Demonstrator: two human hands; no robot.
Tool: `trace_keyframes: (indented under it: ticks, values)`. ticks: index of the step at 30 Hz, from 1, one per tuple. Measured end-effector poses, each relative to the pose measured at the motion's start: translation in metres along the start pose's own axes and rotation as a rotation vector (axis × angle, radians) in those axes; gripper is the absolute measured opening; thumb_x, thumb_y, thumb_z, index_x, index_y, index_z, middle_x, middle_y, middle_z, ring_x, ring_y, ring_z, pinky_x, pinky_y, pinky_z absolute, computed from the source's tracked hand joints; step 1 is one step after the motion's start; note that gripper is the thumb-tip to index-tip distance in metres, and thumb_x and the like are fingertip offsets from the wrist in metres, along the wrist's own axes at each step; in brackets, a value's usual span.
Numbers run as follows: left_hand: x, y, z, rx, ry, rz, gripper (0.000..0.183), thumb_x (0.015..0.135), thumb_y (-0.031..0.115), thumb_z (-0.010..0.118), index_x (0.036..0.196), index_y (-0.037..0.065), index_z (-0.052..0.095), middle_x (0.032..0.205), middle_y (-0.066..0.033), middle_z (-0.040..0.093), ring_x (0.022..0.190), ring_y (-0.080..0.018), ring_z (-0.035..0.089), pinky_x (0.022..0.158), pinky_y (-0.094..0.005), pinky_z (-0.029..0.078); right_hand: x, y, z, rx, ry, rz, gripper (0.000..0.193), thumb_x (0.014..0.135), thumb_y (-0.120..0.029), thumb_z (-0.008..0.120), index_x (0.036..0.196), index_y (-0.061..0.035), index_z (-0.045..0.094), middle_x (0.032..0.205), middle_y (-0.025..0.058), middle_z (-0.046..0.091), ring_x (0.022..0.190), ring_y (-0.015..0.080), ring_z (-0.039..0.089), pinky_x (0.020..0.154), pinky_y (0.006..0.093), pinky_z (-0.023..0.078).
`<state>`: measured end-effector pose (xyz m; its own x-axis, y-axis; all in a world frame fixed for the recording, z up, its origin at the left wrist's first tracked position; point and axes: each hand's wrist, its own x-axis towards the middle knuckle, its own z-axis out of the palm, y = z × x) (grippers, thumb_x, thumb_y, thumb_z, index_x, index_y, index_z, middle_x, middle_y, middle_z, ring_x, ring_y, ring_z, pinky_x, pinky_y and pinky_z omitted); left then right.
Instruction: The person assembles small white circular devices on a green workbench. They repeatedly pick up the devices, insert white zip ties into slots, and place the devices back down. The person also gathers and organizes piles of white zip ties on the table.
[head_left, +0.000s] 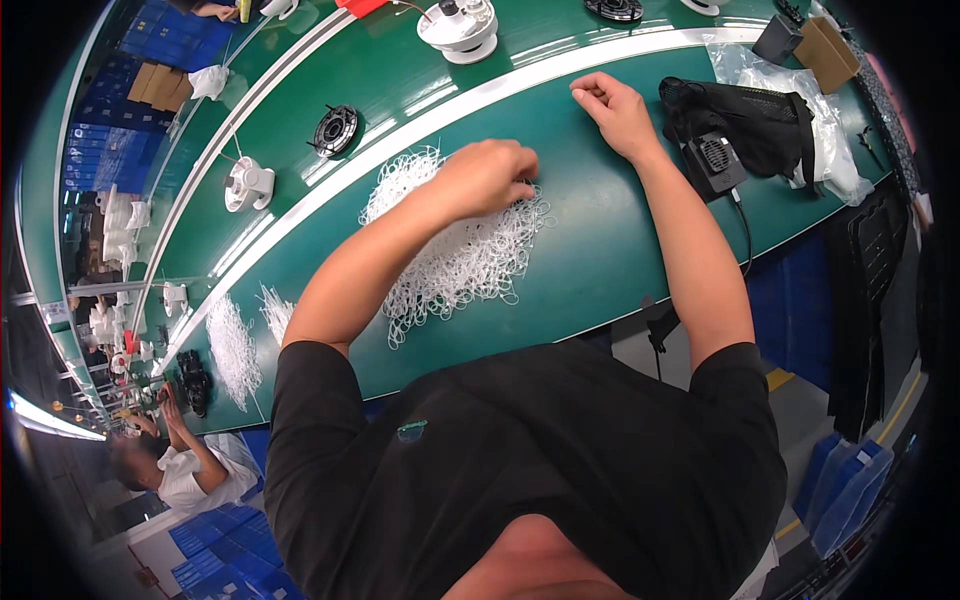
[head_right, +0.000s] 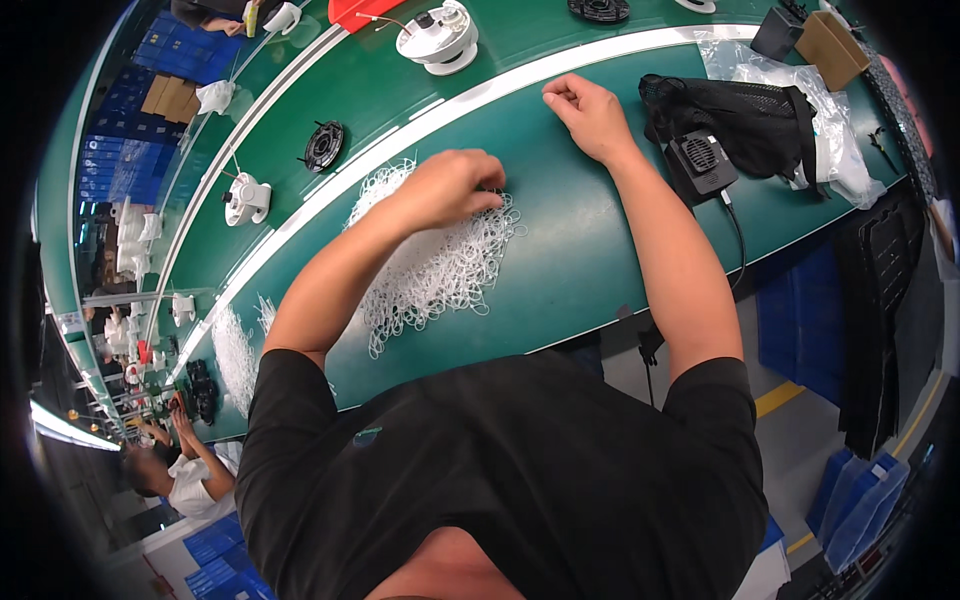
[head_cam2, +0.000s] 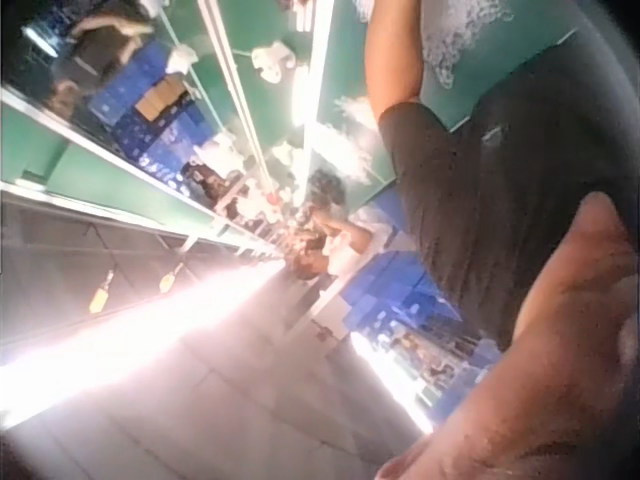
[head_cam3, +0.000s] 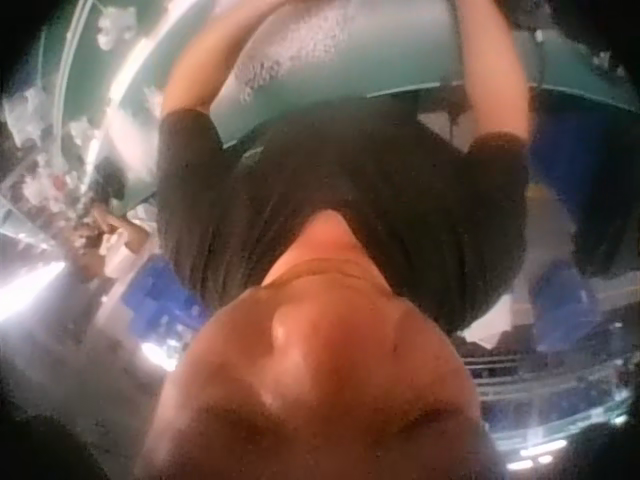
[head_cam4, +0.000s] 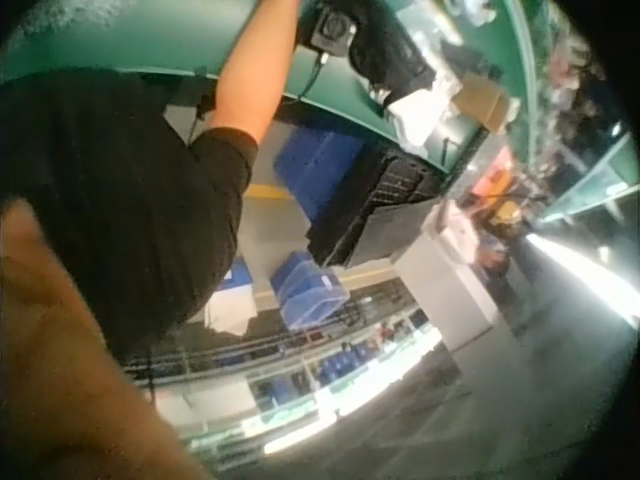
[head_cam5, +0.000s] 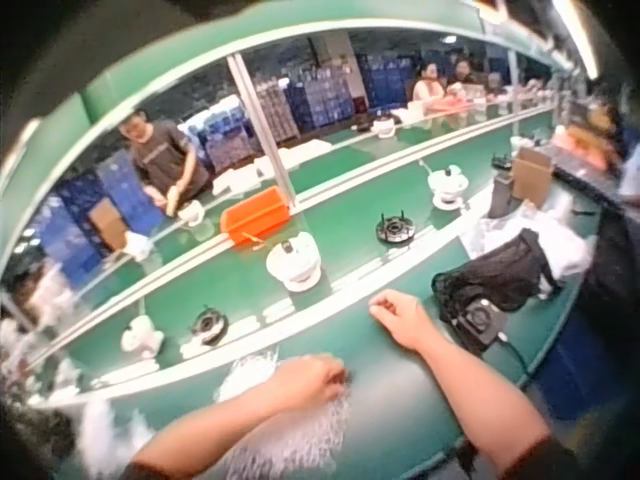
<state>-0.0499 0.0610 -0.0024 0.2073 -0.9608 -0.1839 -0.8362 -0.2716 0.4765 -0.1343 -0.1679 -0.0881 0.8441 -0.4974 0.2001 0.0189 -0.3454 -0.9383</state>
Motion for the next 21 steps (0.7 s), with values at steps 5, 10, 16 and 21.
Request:
trace_keyframes:
  ticks: [5,10,16,21]
  values:
    - [0.003,0.005,0.008,0.085,-0.102,-0.020,0.018,0.080,0.014,0.076,0.094,0.007,0.068,0.093,-0.0102,0.067,0.089,-0.0328,0.066,0.075,-0.0438,0.051,0.000,0.001,0.000,-0.014,0.000,-0.006,0.021,0.092,-0.020,0.067,0.104,-0.0024,0.070,0.090,0.0048,0.072,0.077,0.0117,0.065,0.073,0.0277,0.052]
    - [0.001,-0.002,0.010,0.028,-0.081,0.011,0.014,0.082,0.011,0.073,0.093,0.005,0.067,0.092,-0.0111,0.066,0.087,-0.0330,0.065,0.075,-0.0436,0.051,0.000,0.002,0.001,0.003,0.006,0.003,0.021,0.092,-0.020,0.067,0.104,-0.0024,0.070,0.090,0.0046,0.072,0.078,0.0117,0.065,0.074,0.0277,0.052]
    - [-0.002,-0.008,0.011,0.015,-0.034,-0.007,0.010,0.086,0.009,0.066,0.094,0.003,0.063,0.094,-0.0128,0.064,0.091,-0.0336,0.063,0.078,-0.0440,0.050,-0.001,0.002,0.001,0.012,-0.003,0.010,0.021,0.092,-0.020,0.067,0.104,-0.0023,0.070,0.090,0.0046,0.072,0.078,0.0116,0.065,0.073,0.0278,0.052]
    - [0.001,-0.008,0.012,0.060,0.013,-0.027,0.009,0.089,0.010,0.063,0.094,0.003,0.061,0.096,-0.0136,0.064,0.094,-0.0342,0.062,0.080,-0.0448,0.049,-0.001,0.005,0.000,-0.010,-0.001,-0.001,0.021,0.092,-0.020,0.067,0.104,-0.0023,0.070,0.090,0.0049,0.072,0.078,0.0120,0.065,0.074,0.0281,0.052]
